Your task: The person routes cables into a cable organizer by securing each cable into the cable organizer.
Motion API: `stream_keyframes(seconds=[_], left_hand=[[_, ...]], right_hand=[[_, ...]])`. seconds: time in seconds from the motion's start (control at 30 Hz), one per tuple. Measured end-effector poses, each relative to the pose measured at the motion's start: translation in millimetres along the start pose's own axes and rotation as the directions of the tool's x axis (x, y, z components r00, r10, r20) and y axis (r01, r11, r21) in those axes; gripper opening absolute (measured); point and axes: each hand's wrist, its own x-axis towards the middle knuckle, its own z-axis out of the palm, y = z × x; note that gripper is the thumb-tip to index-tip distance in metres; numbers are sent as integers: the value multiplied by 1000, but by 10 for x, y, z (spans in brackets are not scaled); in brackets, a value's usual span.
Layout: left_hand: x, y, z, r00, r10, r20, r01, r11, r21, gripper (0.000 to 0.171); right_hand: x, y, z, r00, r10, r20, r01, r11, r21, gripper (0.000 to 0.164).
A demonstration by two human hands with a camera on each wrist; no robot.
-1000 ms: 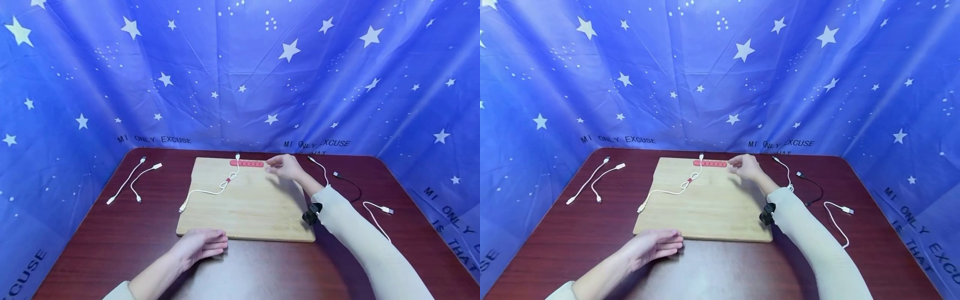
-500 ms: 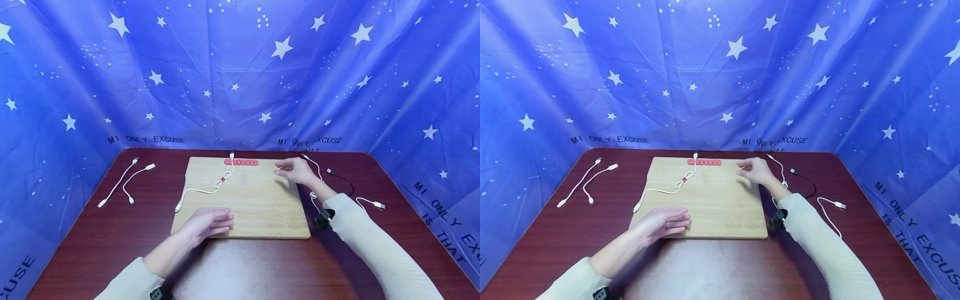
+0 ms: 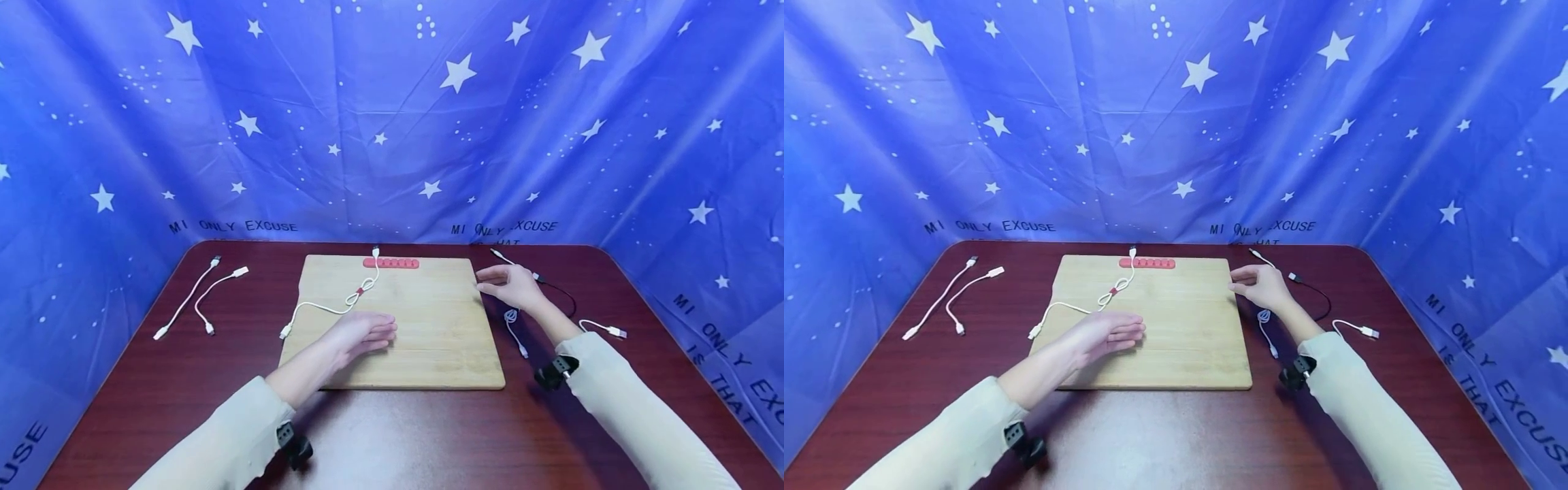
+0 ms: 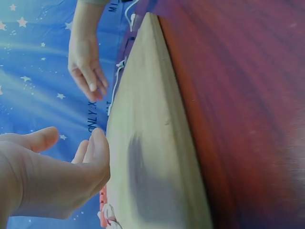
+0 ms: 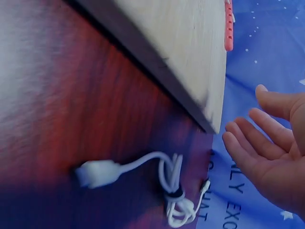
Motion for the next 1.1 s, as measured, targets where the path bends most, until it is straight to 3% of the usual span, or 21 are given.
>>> stream_keyframes(seconds=[0.17, 0.5, 0.83, 1.1], left_hand=[[164, 117, 84, 999, 0, 48, 0, 1000, -1, 37], [508, 363, 289, 998, -48, 33, 50, 997, -51, 41], [767, 539, 535, 996, -76, 44, 80, 993, -90, 40], [899, 612, 665, 997, -80, 22, 81, 993, -85, 41]], right_hand=[[-195, 91, -118, 997, 54, -46, -55, 998, -29, 35], [-583, 317, -243, 973, 204, -109, -202, 979, 27, 35], [-907, 378, -163, 941, 309, -139, -317, 948, -40, 27], [-986, 318, -4, 918, 374, -132, -387, 918, -91, 23]])
